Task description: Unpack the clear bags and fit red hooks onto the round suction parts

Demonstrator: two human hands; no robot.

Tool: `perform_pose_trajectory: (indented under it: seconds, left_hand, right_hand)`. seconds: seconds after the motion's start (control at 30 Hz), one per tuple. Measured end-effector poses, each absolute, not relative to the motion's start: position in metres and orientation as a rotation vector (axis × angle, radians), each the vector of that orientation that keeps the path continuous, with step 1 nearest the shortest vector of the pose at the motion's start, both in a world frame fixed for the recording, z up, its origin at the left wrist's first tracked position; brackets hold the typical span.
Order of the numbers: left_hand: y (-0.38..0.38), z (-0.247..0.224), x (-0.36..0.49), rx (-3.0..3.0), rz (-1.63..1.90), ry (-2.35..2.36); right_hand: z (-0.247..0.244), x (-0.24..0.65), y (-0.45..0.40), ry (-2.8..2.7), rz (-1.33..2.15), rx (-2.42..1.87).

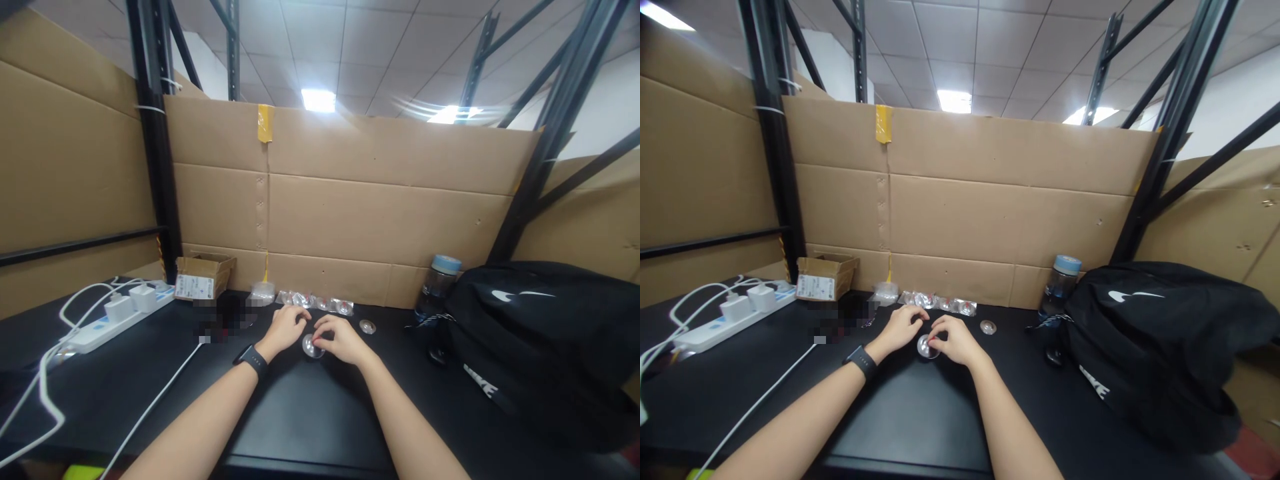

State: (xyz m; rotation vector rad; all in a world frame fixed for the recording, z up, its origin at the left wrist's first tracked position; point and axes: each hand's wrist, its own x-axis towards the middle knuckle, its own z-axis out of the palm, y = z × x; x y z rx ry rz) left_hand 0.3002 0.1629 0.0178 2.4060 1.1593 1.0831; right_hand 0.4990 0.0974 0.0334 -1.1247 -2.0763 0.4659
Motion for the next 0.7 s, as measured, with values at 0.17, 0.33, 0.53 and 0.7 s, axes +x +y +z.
perform_pose_trajectory:
  seconds: [0.17, 0.33, 0.53, 0.7]
  left_hand:
    - [0.157, 0.022, 0.301, 2.263, 1.181, 0.966]
    - [0.144, 0.033, 0.305, 2.239, 1.202, 0.746]
    - [0.141, 0.035, 0.312, 2.375, 1.258, 0.789]
    - [0.143, 0.033, 0.310, 2.428, 1.284, 0.795]
  right_hand:
    - [0.037, 0.503, 0.104, -1.682, 0.691, -1.092]
    - [0.030, 0.503, 0.108, -1.427, 0.945, -1.037]
    - [0.027, 0.494, 0.104, -1.316, 1.192, -0.934]
    - [0.033, 0.485, 0.097, -1.298, 1.240, -0.884]
